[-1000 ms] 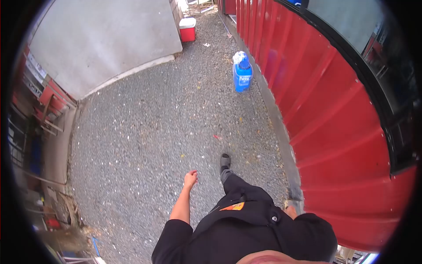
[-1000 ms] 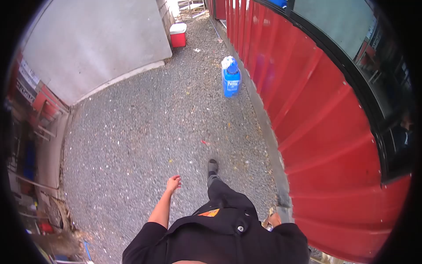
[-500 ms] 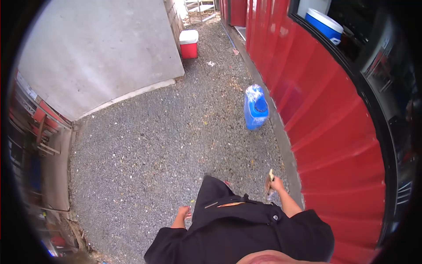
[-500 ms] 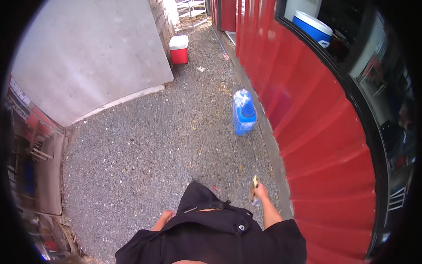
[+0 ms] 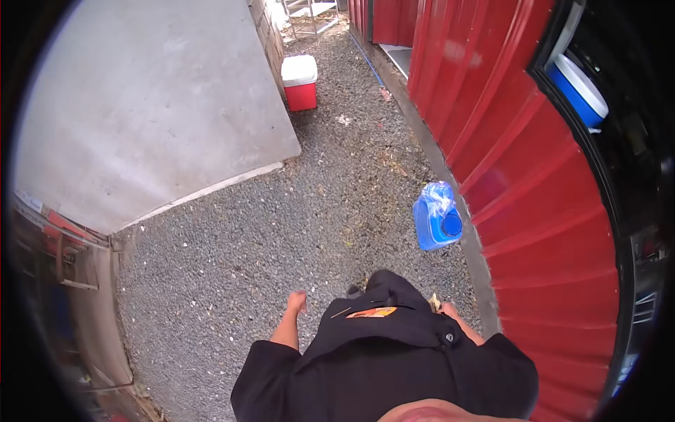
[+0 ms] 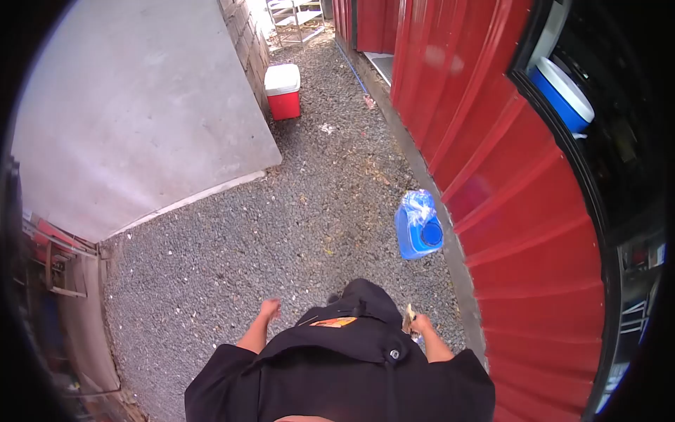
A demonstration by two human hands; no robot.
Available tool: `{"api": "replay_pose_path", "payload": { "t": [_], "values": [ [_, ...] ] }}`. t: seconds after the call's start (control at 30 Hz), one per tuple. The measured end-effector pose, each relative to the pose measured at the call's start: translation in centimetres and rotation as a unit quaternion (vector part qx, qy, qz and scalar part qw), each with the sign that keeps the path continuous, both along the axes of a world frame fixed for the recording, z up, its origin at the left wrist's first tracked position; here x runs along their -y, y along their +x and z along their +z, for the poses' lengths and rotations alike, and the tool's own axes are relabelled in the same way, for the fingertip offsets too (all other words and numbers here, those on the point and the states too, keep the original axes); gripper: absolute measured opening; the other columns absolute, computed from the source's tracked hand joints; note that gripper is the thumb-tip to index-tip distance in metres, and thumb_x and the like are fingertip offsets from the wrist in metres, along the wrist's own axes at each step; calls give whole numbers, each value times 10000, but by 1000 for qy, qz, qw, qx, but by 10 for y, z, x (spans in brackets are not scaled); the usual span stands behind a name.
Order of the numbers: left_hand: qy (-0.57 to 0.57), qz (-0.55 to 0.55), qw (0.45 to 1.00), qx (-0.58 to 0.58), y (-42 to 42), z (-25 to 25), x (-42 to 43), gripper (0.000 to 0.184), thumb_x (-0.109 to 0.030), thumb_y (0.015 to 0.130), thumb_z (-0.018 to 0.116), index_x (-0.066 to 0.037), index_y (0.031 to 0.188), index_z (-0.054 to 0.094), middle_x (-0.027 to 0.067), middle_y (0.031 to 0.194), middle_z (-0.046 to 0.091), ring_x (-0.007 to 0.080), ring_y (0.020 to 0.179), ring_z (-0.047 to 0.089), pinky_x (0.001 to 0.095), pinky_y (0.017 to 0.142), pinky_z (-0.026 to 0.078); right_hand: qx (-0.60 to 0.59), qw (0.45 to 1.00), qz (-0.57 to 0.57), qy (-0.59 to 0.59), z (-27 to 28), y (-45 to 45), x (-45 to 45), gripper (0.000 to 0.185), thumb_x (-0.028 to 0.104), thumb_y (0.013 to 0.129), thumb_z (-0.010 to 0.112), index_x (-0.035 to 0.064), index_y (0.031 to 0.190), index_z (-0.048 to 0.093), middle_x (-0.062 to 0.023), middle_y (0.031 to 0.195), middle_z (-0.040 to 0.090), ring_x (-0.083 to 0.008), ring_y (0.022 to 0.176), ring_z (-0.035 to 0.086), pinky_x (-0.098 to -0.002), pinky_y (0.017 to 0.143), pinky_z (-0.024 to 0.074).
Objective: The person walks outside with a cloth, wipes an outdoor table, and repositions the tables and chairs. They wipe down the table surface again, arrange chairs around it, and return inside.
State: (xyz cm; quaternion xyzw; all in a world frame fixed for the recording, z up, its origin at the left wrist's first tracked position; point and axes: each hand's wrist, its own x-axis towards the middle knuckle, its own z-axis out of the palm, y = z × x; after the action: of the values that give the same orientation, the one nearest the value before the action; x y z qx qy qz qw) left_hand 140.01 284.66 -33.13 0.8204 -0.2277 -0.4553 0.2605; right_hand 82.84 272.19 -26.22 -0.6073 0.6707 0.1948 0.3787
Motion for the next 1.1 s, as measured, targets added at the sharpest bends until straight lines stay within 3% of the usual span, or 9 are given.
{"api": "replay_pose_path", "payload": {
  "t": [0.03, 0.1, 0.27, 0.37, 0.5, 0.83, 1.03, 1.07, 1.1],
  "values": [
    [14, -53, 998, 27, 17, -4, 48, 301, -162, 807, 545, -86, 1096, 586, 78, 704, 584, 197, 551, 576, 357, 445, 504, -19, 1000, 3, 2, -3, 5, 5, 391, 211, 607, 653, 73, 973, 637, -181, 965, 630, -323, 925, 604, -411, 789, 482],
    [13, -9, 999, -31, 23, 43, 143, 315, -221, 792, 526, -94, 1066, 616, 122, 833, 662, 200, 664, 640, 334, 627, 519, -21, 998, -54, 14, -13, 17, 11, 383, 210, 614, 651, 70, 971, 636, -182, 953, 632, -325, 910, 608, -411, 780, 483],
    [-64, -118, 990, 48, 63, 44, 342, 310, -210, 785, 528, -103, 1061, 621, 133, 827, 660, 196, 658, 639, 329, 636, 518, -21, 989, -138, 45, -13, 74, 97, 369, 205, 623, 644, 68, 966, 632, -187, 936, 633, -335, 888, 609, -413, 766, 482],
    [0, -145, 989, -5, 90, 31, 433, 307, -227, 775, 536, -108, 1041, 633, 138, 873, 662, 206, 691, 648, 326, 705, 509, -14, 984, -168, 53, -21, 108, 174, 360, 201, 628, 641, 67, 963, 630, -191, 927, 633, -341, 875, 609, -414, 758, 481],
    [106, -157, 982, 1, 131, 33, 529, 283, -198, 773, 540, -152, 1029, 652, 83, 867, 665, 180, 720, 646, 344, 605, 553, 15, 985, -173, 18, -14, 159, 321, 349, 197, 635, 636, 66, 959, 628, -195, 913, 633, -349, 858, 610, -415, 747, 480],
    [156, -38, 983, -87, 259, 31, 750, 236, -105, 805, 550, -192, 1000, 651, 13, 820, 660, 174, 592, 623, 369, 517, 517, 133, 946, -197, -219, 27, 308, 738, 417, 205, 665, 637, 92, 1061, 573, -186, 947, 627, -359, 894, 592, -412, 769, 467],
    [179, -34, 980, -86, 340, 10, 951, 238, -258, 865, 537, -170, 1077, 598, 14, 837, 669, 183, 542, 614, 379, 522, 502, 160, 942, -204, -211, -38, 366, 887, 378, 218, 687, 641, 102, 1043, 585, -186, 951, 624, -353, 918, 588, -416, 770, 460],
    [179, -47, 980, -70, 352, 13, 987, 299, -328, 879, 506, -167, 1125, 562, 37, 859, 670, 188, 574, 619, 399, 552, 519, 147, 943, -220, -202, -40, 378, 901, 368, 212, 685, 634, 103, 1033, 589, -190, 941, 624, -351, 916, 590, -413, 766, 461],
    [186, -52, 981, -30, 357, 23, 1024, 268, -261, 854, 523, -169, 1096, 590, 57, 916, 665, 217, 683, 640, 424, 587, 533, 130, 945, -234, -189, -35, 385, 907, 357, 206, 682, 627, 103, 1022, 593, -195, 932, 624, -350, 914, 592, -410, 762, 463]
  ]
}}
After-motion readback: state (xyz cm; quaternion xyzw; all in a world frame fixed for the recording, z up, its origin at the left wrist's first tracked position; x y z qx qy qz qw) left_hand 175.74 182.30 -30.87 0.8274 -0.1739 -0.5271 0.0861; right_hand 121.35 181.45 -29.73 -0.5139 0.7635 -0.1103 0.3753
